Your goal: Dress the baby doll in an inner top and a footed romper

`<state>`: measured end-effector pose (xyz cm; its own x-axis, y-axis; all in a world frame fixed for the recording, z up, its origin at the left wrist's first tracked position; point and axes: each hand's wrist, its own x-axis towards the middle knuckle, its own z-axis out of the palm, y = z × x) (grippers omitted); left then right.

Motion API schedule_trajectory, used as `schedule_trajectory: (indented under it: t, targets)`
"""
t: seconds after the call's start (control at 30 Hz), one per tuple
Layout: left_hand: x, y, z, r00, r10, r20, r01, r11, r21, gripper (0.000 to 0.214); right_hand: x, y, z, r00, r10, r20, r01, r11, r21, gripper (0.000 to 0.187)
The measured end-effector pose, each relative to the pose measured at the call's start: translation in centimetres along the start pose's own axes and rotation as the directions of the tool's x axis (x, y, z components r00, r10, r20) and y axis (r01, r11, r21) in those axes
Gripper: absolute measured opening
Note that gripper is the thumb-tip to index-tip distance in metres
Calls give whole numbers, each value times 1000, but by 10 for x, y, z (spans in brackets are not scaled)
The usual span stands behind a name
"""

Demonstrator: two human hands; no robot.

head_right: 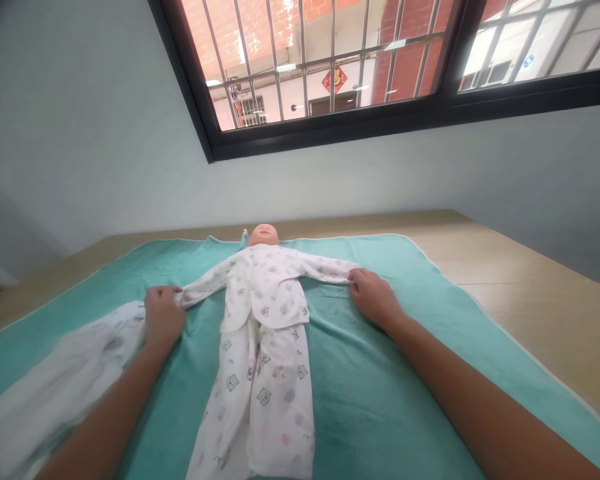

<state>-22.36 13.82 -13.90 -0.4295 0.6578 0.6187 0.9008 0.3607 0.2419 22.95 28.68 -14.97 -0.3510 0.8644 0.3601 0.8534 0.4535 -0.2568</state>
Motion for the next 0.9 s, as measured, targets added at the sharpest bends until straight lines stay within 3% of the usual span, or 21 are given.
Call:
schedule_trajectory:
  t: [0.13, 0.27, 0.37, 0.47, 0.9]
  targets:
    - [-2, 13, 1, 964, 261, -56, -266, 959, -101, 34, 0, -2, -1, 1000, -11, -27, 11, 1000, -16, 29]
    - [-4, 21, 10, 924, 357, 139, -337, 930, -145, 45, -3, -13, -2, 989, -136, -63, 132, 990, -57, 48]
    - [-6, 16, 20, 914, 294, 280, -280, 956, -88, 56, -6, -22, 0, 965, -241, 106, 246, 969, -37, 54]
    - [-10, 11, 25, 925, 193, 328, -202, 979, -6, 67, -7, -25, 2, 945, -225, 240, 236, 972, -19, 56]
    - [-12, 21, 11, 929, 69, 364, -87, 996, 34, 66, -6, -25, 1, 951, -212, 223, 217, 976, 1, 53]
